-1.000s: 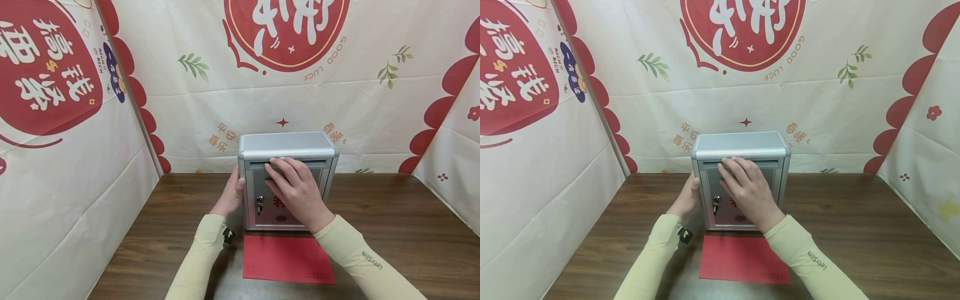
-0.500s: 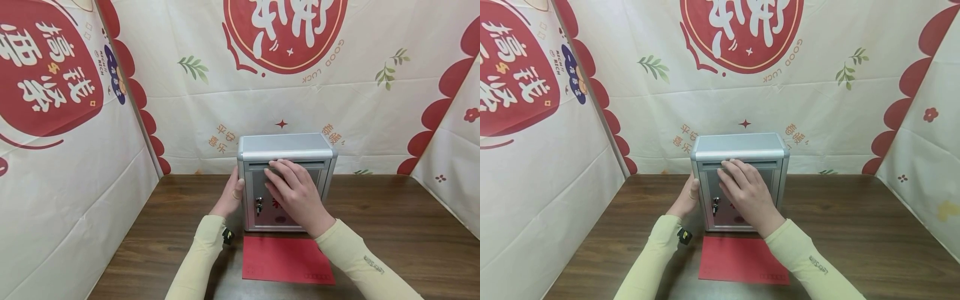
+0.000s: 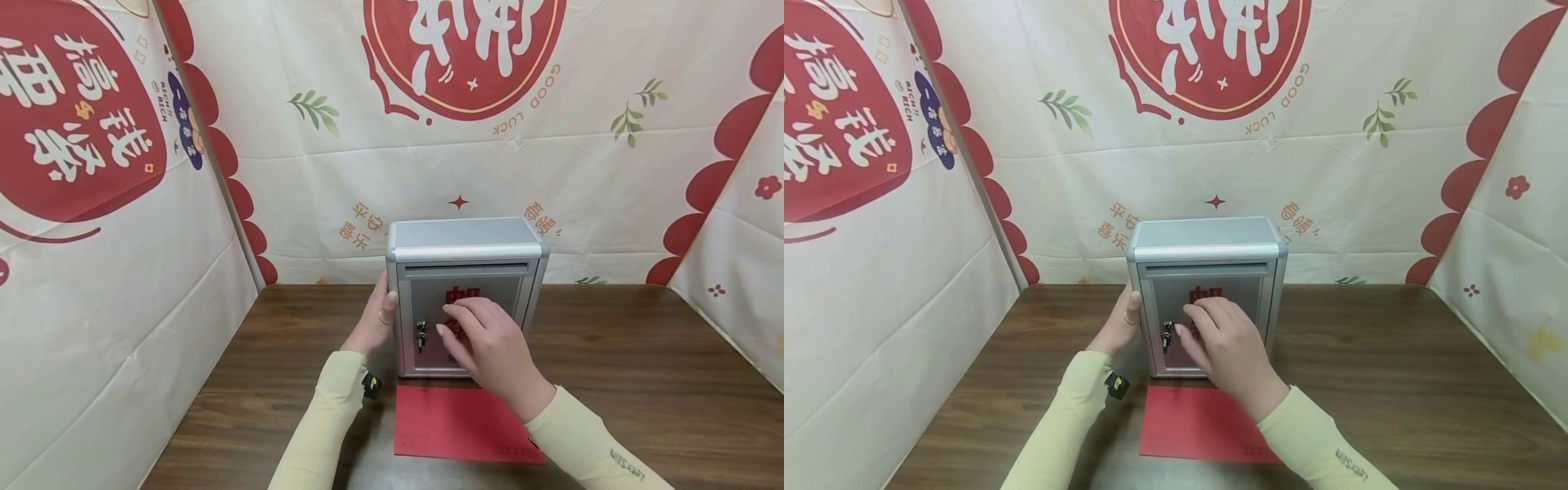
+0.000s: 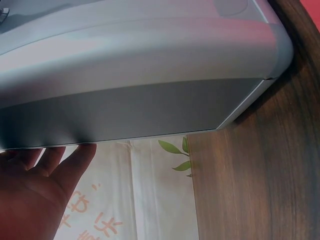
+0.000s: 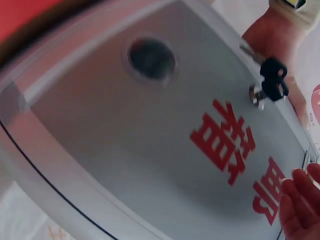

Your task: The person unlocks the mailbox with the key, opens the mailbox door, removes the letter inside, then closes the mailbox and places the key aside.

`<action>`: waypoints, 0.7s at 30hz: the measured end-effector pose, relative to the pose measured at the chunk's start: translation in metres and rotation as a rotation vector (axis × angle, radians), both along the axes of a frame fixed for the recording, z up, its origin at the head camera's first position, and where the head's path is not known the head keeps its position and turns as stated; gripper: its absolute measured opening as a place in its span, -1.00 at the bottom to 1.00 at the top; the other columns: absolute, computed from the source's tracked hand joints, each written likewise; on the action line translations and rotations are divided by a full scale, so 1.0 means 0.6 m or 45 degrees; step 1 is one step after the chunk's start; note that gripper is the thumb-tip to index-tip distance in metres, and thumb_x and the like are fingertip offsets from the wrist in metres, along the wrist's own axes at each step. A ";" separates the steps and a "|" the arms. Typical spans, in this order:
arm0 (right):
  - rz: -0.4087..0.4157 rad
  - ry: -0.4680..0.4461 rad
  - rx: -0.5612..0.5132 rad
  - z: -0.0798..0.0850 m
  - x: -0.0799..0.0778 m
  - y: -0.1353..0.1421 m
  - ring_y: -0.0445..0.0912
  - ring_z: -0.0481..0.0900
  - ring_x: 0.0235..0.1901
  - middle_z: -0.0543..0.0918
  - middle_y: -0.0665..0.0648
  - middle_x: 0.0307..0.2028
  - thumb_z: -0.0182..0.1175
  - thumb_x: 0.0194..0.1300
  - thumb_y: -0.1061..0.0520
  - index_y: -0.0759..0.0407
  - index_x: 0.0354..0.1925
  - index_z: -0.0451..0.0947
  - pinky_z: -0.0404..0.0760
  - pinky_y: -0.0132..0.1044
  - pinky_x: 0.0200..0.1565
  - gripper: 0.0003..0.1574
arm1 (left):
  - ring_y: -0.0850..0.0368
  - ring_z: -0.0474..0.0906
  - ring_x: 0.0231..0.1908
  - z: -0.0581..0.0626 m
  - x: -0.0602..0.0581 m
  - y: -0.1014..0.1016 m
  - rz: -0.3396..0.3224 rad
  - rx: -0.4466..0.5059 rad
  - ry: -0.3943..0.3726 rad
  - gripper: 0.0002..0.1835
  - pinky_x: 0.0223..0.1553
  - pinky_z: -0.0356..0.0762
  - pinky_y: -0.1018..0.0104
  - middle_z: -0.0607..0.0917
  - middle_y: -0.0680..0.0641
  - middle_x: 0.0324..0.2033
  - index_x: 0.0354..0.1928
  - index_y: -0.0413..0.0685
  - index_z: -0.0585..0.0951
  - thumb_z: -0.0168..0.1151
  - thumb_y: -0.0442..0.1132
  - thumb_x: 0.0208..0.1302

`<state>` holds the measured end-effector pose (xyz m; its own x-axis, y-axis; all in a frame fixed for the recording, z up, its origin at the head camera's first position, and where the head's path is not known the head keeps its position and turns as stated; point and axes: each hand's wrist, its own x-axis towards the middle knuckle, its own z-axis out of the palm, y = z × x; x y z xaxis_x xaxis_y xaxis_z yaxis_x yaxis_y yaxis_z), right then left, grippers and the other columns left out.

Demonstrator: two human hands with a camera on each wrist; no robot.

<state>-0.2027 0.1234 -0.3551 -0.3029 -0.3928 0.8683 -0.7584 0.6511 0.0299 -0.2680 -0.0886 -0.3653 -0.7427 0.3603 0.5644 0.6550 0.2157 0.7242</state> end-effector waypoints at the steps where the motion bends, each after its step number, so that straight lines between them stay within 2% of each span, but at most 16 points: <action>1: -0.008 -0.055 -0.013 -0.005 0.004 0.000 0.01 0.58 -0.23 0.63 0.18 -0.23 0.05 0.40 -0.07 0.29 -0.15 0.62 0.60 -0.07 -0.16 -0.55 | -0.15 0.16 0.32 0.000 0.000 0.000 0.001 -0.001 -0.003 0.19 0.30 0.09 -0.02 0.26 -0.35 0.29 0.40 -0.33 0.08 -0.50 0.62 0.10; 7: -0.059 -0.498 -0.131 -0.033 0.025 -0.006 -0.19 0.55 -0.24 0.62 -0.03 -0.24 0.19 0.34 -0.02 0.12 -0.16 0.60 0.60 -0.19 -0.17 -0.76 | -0.15 0.19 0.30 -0.001 0.000 -0.001 0.001 0.012 -0.010 0.18 0.28 0.12 -0.04 0.28 -0.34 0.28 0.40 -0.31 0.09 -0.50 0.62 0.10; 11: -0.081 -0.784 -0.210 -0.044 0.032 -0.013 -0.26 0.54 -0.25 0.62 -0.10 -0.23 0.23 0.33 0.03 0.04 -0.14 0.60 0.59 -0.20 -0.16 -0.83 | -0.16 0.23 0.26 -0.001 -0.001 -0.001 0.003 0.018 -0.003 0.19 0.26 0.16 -0.05 0.30 -0.35 0.26 0.38 -0.32 0.09 -0.50 0.63 0.08; 13: -0.073 -0.920 -0.244 -0.048 0.032 -0.017 -0.27 0.54 -0.28 0.63 -0.11 -0.24 0.19 0.37 -0.01 0.04 -0.12 0.61 0.58 -0.20 -0.18 -0.79 | -0.17 0.23 0.26 -0.001 -0.001 0.000 0.005 0.021 0.004 0.20 0.25 0.16 -0.06 0.30 -0.36 0.26 0.38 -0.34 0.09 -0.51 0.63 0.08; 17: -0.002 -1.182 -0.332 -0.051 0.030 -0.025 -0.21 0.58 -0.38 0.64 -0.07 -0.36 0.04 0.43 -0.16 0.11 -0.10 0.61 0.57 -0.25 -0.26 -0.58 | -0.16 0.24 0.25 0.001 0.001 0.000 0.005 0.022 -0.002 0.21 0.24 0.18 -0.05 0.30 -0.36 0.25 0.39 -0.34 0.08 -0.50 0.64 0.07; 21: 0.059 -1.366 -0.390 -0.051 0.026 -0.036 -0.08 0.55 -0.52 0.59 0.01 -0.51 -0.04 0.45 -0.23 0.08 -0.25 0.58 0.53 -0.25 -0.39 -0.53 | -0.14 0.26 0.23 -0.001 -0.001 -0.001 0.004 0.015 -0.017 0.21 0.23 0.21 -0.03 0.31 -0.33 0.25 0.41 -0.29 0.07 -0.50 0.65 0.05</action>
<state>-0.1870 0.1021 -0.3855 -0.9444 -0.2371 0.2278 -0.3187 0.4894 -0.8117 -0.2685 -0.0890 -0.3656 -0.7514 0.3511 0.5587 0.6446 0.2092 0.7354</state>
